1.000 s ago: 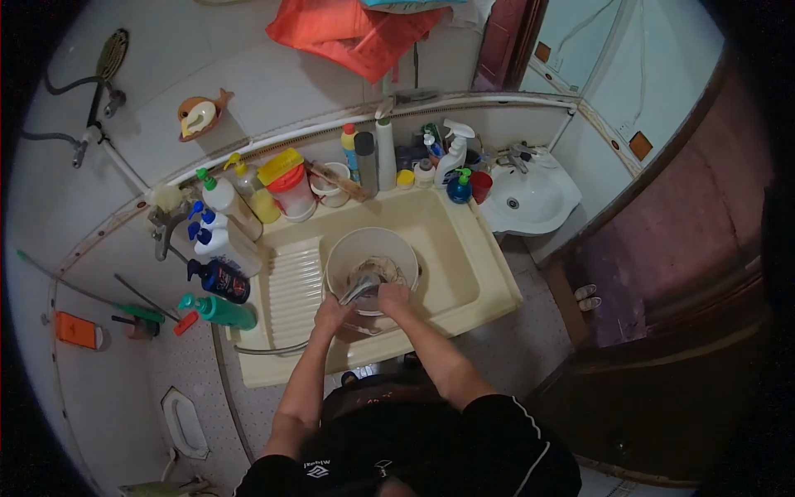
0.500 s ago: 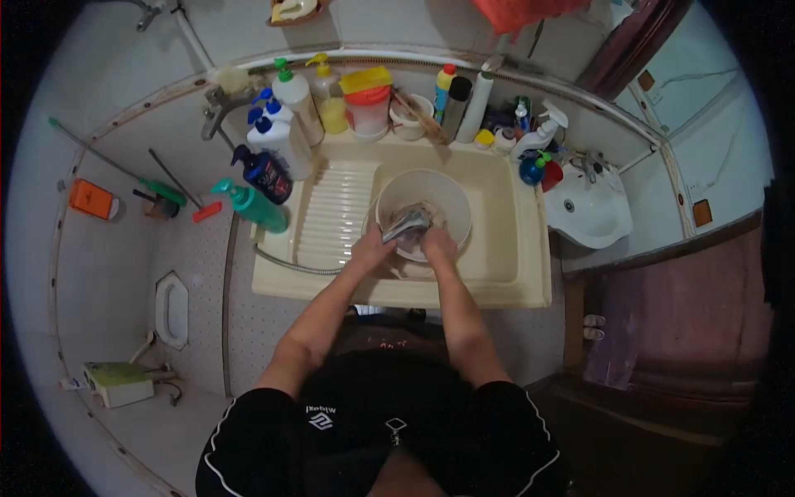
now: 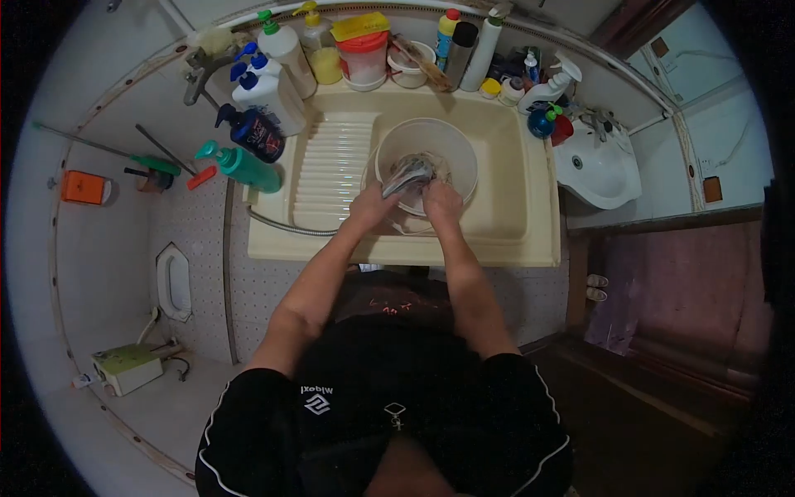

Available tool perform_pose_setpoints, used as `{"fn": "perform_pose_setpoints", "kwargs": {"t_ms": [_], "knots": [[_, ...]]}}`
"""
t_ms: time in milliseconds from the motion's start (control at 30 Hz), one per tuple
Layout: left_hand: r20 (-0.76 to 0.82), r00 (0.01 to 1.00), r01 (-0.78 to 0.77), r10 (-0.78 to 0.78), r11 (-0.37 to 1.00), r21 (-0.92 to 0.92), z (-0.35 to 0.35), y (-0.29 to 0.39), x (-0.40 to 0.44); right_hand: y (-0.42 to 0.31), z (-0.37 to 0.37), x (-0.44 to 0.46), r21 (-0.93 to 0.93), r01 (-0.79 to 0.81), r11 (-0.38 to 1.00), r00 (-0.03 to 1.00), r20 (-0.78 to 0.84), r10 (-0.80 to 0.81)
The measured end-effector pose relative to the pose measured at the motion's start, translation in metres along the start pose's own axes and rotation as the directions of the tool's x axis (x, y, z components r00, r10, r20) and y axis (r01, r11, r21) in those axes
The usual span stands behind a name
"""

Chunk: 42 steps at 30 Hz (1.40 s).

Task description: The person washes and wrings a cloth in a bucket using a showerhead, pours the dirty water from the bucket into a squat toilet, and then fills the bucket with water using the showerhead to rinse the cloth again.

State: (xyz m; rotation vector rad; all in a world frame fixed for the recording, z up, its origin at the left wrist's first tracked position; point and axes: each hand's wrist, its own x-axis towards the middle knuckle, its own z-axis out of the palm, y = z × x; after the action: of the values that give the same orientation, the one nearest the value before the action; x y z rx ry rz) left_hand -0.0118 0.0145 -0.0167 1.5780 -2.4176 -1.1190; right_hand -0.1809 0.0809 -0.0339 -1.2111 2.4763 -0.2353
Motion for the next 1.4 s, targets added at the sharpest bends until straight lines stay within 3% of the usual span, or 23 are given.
{"fn": "perform_pose_setpoints", "kwargs": {"t_ms": [167, 500, 567, 633, 867, 1067, 1133, 1400], "knots": [[0.053, 0.999, 0.001, -0.001, 1.0, 0.0, -0.005, 0.003, 0.0, 0.0, -0.002, -0.006, -0.029, 0.077, 0.997, 0.996, -0.051, -0.078], [0.128, 0.992, 0.01, -0.003, 0.999, -0.05, -0.012, 0.006, -0.001, -0.001, -0.005, -0.009, -0.029, 0.087, 0.996, 0.994, -0.06, -0.089], [0.074, 0.997, 0.001, 0.002, 0.999, -0.036, 0.0, -0.003, 0.007, -0.001, -0.003, -0.007, -0.042, 0.095, 0.995, 0.992, -0.086, -0.098], [0.038, 0.999, -0.013, 0.015, 0.999, -0.042, 0.003, -0.005, 0.009, -0.003, -0.003, -0.003, -0.041, -0.006, 0.999, 1.0, -0.018, 0.005], [0.033, 0.999, 0.03, -0.033, 0.996, 0.079, -0.01, 0.012, -0.006, 0.0, -0.002, -0.01, -0.047, 0.061, 0.997, 0.997, -0.049, -0.064], [0.011, 1.0, -0.02, 0.02, 0.999, 0.037, -0.002, 0.005, 0.002, -0.001, -0.007, -0.007, -0.028, 0.027, 0.999, 0.999, -0.041, -0.028], [0.019, 1.0, -0.013, 0.013, 1.0, 0.024, -0.004, 0.006, -0.003, -0.002, -0.005, -0.01, -0.03, 0.086, 0.996, 0.99, -0.107, -0.089], [-0.007, 1.0, -0.024, 0.024, 0.999, 0.032, -0.004, 0.006, -0.004, -0.01, -0.013, -0.006, -0.03, 0.001, 1.0, 1.0, -0.02, -0.002]]}}
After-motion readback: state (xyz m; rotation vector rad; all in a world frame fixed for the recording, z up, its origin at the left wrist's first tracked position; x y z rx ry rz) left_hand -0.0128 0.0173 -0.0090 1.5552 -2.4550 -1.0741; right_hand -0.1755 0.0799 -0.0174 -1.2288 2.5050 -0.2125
